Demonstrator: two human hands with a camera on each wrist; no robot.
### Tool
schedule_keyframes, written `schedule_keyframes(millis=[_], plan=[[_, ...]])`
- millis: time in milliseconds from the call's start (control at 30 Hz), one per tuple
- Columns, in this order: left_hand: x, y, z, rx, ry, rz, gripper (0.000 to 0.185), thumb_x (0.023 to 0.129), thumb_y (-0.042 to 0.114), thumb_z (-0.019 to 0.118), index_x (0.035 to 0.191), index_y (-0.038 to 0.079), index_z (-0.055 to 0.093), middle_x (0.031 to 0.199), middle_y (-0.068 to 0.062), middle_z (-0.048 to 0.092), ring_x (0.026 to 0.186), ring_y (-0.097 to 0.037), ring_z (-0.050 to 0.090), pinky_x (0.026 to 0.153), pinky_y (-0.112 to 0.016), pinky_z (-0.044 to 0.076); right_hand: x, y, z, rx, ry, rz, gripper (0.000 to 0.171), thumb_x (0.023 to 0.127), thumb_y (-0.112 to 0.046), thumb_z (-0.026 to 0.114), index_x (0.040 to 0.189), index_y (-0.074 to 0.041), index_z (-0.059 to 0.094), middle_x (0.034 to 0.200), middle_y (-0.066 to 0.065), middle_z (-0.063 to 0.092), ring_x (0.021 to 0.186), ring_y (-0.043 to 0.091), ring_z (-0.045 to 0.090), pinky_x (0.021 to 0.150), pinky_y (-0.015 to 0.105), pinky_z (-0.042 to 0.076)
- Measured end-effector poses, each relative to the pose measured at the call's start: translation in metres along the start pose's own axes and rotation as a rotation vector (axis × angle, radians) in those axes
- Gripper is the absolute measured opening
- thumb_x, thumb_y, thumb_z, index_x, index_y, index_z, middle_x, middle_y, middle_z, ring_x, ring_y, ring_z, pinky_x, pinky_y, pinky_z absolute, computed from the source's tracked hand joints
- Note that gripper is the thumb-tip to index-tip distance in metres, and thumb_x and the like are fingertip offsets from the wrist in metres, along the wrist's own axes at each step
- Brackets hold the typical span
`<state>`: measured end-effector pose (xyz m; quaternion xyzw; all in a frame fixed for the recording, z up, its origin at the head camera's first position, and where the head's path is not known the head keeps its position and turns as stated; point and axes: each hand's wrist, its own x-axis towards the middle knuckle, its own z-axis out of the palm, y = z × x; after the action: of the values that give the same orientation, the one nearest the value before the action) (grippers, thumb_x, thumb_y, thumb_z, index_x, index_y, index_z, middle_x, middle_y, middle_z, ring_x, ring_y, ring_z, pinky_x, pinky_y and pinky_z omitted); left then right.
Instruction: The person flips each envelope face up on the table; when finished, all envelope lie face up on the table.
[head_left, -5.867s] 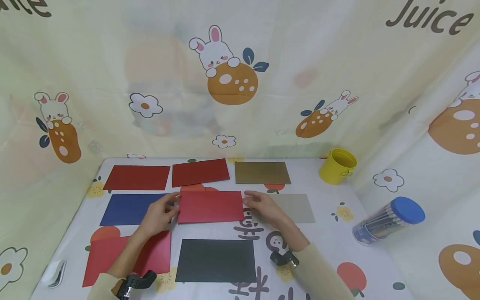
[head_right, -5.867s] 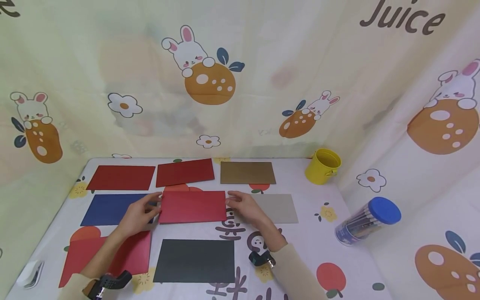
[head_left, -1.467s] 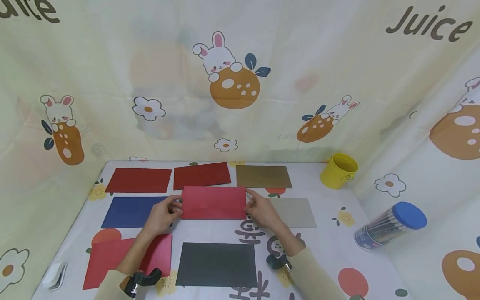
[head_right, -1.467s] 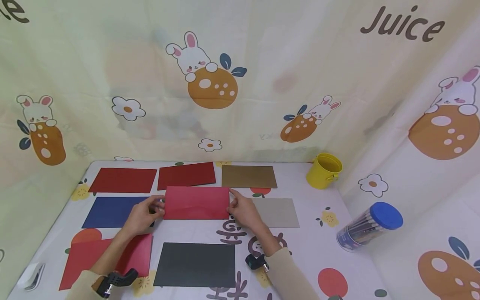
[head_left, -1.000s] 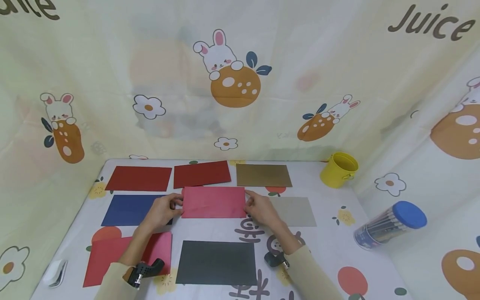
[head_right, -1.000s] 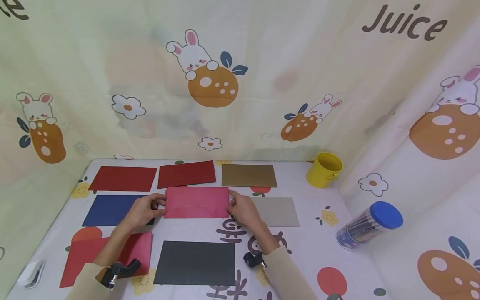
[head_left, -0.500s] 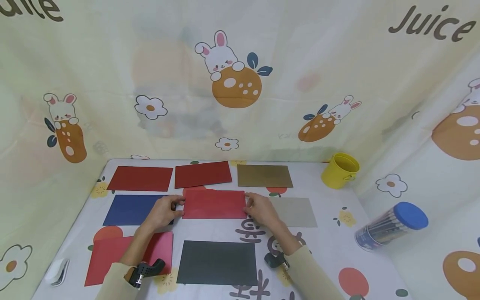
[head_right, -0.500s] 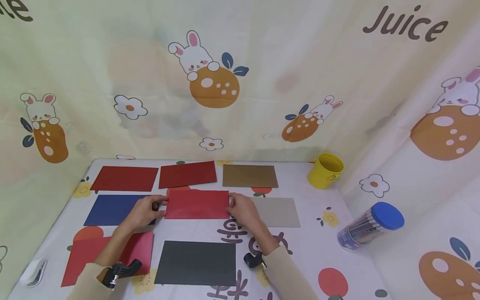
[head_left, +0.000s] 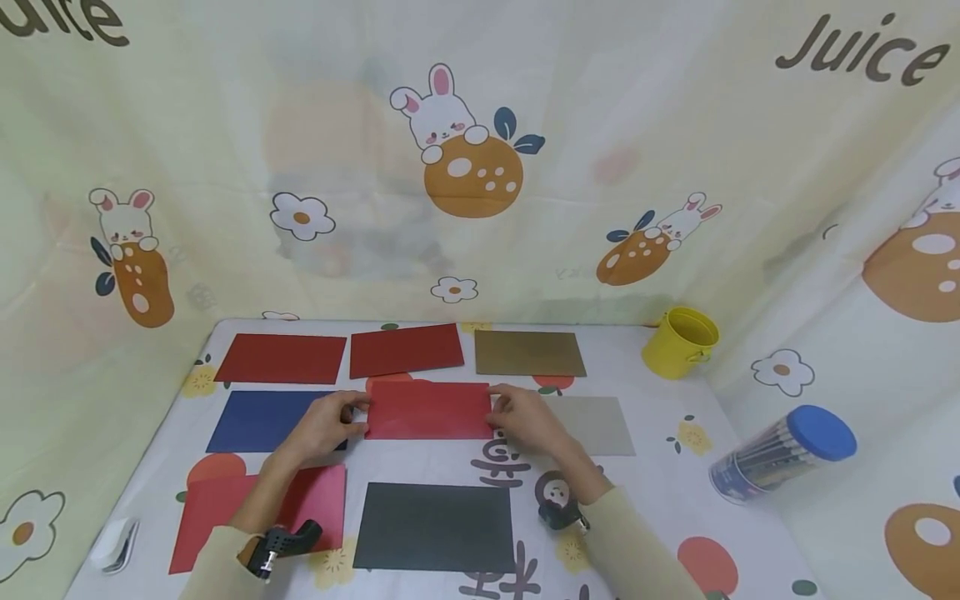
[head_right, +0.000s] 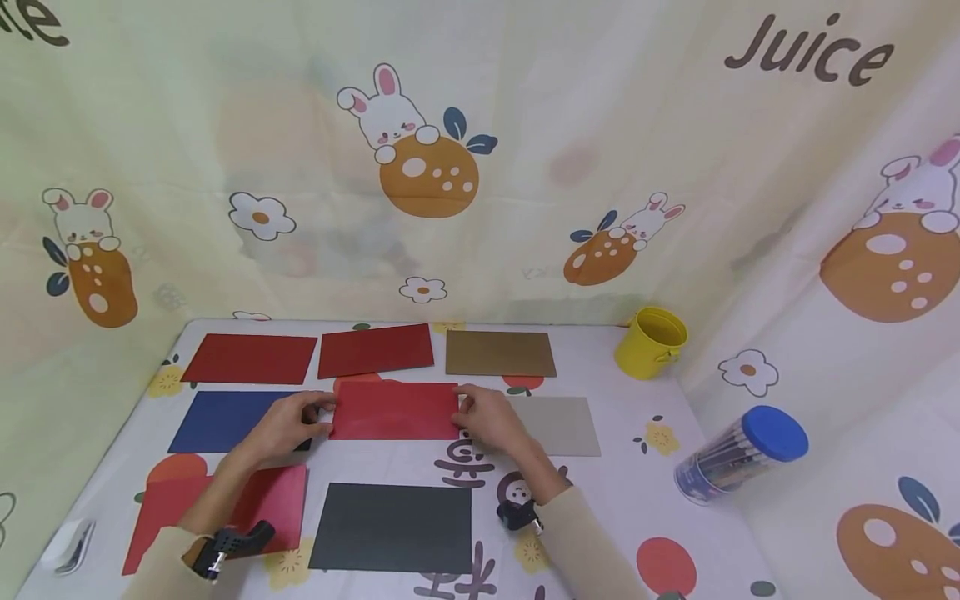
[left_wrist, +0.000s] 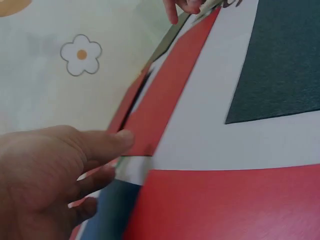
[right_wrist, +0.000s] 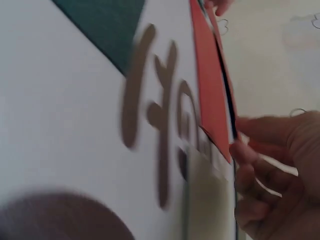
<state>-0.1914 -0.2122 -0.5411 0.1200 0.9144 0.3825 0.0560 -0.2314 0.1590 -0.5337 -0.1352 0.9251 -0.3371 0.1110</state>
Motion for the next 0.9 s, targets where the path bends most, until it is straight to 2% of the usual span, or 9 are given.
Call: schedule_keyframes(millis=[133,300,400,567,700,900], plan=[[-0.006,0.007,-0.01,-0.039,-0.081,0.042,0.043,0.087,0.01,0.079,0.127,0.007,0.066,0.104,-0.004,0.068,0.085,-0.019,0.058,0.062,-0.025,0.052,-0.002,0.004,-0.015,0.032,-0.05,-0.04,0.043,0.092,-0.017,0.074,0.134,-0.015,0.063,0.091,-0.005,0.066,0.079,0.014,0.061,0.071,0.031,0.052],[-0.014,0.011,-0.02,-0.008,-0.212,0.09,0.044,0.084,0.014,0.082,0.125,0.009,0.066,0.097,0.001,0.07,0.081,-0.013,0.061,0.065,-0.024,0.052,-0.011,0.011,-0.031,0.029,-0.143,-0.111,0.033,0.091,-0.013,0.073,0.124,-0.015,0.068,0.09,-0.006,0.068,0.08,0.014,0.062,0.073,0.032,0.052],[-0.018,0.01,-0.022,-0.021,-0.287,0.081,0.046,0.084,0.017,0.082,0.126,0.01,0.064,0.096,0.002,0.07,0.079,-0.013,0.062,0.066,-0.025,0.052,-0.019,0.017,-0.037,0.027,-0.224,-0.136,0.03,0.091,-0.014,0.073,0.121,-0.016,0.07,0.089,-0.007,0.07,0.08,0.014,0.064,0.074,0.033,0.053],[-0.025,0.012,-0.021,-0.077,-0.404,0.067,0.04,0.086,0.017,0.08,0.123,0.011,0.064,0.095,0.002,0.071,0.08,-0.016,0.063,0.069,-0.025,0.051,-0.029,0.027,-0.04,0.041,-0.402,-0.141,0.03,0.091,-0.018,0.074,0.121,-0.018,0.07,0.084,-0.008,0.072,0.076,0.014,0.068,0.073,0.032,0.053],[-0.03,0.015,-0.018,-0.098,-0.445,0.069,0.036,0.086,0.016,0.08,0.119,0.011,0.066,0.094,0.001,0.072,0.078,-0.016,0.063,0.069,-0.025,0.05,-0.033,0.03,-0.039,0.076,-0.491,-0.141,0.03,0.091,-0.018,0.074,0.12,-0.018,0.069,0.086,-0.007,0.074,0.078,0.015,0.07,0.073,0.031,0.055],[-0.032,0.017,-0.011,-0.082,-0.459,0.05,0.036,0.083,0.017,0.082,0.116,0.014,0.067,0.093,0.003,0.072,0.079,-0.016,0.063,0.068,-0.025,0.051,-0.038,0.028,-0.034,0.115,-0.529,-0.139,0.031,0.091,-0.02,0.074,0.121,-0.019,0.069,0.089,-0.004,0.075,0.078,0.017,0.072,0.071,0.032,0.057]])
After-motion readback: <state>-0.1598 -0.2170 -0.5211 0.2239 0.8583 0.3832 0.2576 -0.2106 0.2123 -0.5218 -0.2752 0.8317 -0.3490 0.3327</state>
